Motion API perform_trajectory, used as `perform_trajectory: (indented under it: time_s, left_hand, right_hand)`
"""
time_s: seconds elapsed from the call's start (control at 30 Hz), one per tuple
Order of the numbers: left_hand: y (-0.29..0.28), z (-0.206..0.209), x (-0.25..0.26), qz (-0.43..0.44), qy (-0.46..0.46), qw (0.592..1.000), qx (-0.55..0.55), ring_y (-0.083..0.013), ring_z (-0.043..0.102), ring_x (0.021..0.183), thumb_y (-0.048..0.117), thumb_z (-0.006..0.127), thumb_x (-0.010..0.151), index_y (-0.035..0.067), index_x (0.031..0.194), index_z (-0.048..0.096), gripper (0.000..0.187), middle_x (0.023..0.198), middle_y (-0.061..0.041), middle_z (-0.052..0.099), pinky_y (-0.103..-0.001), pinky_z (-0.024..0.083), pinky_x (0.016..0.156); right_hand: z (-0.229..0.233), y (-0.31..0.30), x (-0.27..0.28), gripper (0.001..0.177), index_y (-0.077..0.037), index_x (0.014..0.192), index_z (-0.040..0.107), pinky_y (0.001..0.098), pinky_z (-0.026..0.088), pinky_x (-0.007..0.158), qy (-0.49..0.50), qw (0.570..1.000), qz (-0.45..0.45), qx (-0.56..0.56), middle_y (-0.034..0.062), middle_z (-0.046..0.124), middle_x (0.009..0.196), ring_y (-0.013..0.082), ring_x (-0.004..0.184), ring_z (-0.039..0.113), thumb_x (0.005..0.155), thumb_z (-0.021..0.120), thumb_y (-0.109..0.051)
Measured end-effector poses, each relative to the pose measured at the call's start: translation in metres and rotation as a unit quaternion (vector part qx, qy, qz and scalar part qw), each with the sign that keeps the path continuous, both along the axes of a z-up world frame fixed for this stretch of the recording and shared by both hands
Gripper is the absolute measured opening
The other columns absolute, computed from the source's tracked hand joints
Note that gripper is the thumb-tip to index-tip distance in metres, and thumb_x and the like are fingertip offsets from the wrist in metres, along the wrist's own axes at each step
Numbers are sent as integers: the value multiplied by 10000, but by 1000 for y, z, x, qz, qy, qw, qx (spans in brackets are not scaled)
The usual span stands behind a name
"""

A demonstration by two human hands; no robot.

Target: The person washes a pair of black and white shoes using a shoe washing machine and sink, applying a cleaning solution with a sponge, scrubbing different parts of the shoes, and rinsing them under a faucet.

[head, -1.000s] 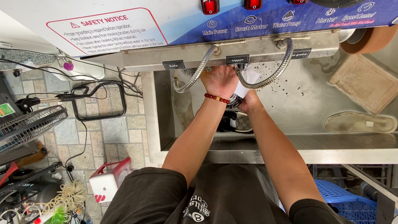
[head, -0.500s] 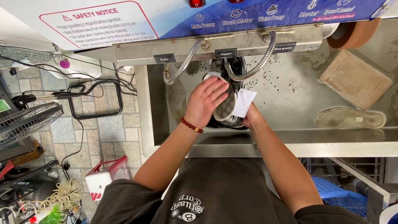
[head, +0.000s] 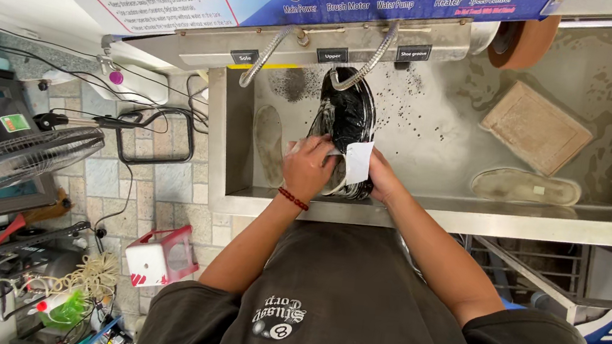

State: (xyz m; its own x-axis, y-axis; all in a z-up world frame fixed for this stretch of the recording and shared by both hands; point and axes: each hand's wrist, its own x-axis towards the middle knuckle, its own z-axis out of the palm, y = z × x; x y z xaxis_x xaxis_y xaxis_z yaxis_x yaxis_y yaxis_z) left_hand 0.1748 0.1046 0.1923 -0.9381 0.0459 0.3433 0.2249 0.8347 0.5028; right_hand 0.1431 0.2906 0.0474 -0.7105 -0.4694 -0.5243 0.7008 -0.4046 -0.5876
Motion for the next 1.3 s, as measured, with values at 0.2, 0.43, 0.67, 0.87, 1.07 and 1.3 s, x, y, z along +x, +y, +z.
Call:
perform_trajectory:
  time_s: [0.2,0.43,0.67,0.87,1.07,1.3]
  left_hand:
    - [-9,-5,19,-8,-28,982,187,-288,679,1079,114,727,875,90,1121,722,246,1135,-96,717,-406,552,933]
    - [-11,-4,-3,52,-169,940,293,-236,721,944,227,818,885,78,1235,664,410,1034,-112,748,-343,568,863]
    - [-47,-37,-7,-88,-151,948,267,-241,676,887,113,847,779,11,1163,688,428,1069,-134,664,-332,559,772]
    - [-95,-94,-26,-111,-385,756,518,-196,670,904,70,697,914,30,1065,699,156,999,-120,657,-343,544,826]
    - [-120,-99,-40,-198,-405,470,759,-333,731,929,98,512,920,19,838,567,127,1088,-217,711,-432,597,870]
    - [-133,-83,-39,-133,-448,619,631,-372,698,1051,-46,537,878,10,1316,516,442,1167,-258,667,-467,581,912]
  right_hand:
    - [18,9,17,512,-61,1445,498,350,562,944,17,1000,-16,-15,73,673,1273,172,1109,665,1019,561,-338]
    - [65,-11,24,676,-24,1554,382,319,509,1007,95,984,-69,132,116,638,1357,171,1183,630,993,626,-314]
    - [78,-38,28,740,-15,1581,345,315,507,1000,95,967,-143,189,134,640,1341,178,1160,622,967,663,-275]
    - [77,-40,36,701,-7,1576,380,311,493,1036,120,955,-169,211,115,627,1390,167,1201,613,988,661,-268]
    - [95,-44,37,702,-38,1579,351,312,514,1006,77,960,-184,198,112,627,1369,160,1168,632,987,646,-277]
    - [108,-47,51,639,-31,1556,396,301,529,990,77,962,-195,178,79,640,1352,143,1161,641,1005,630,-255]
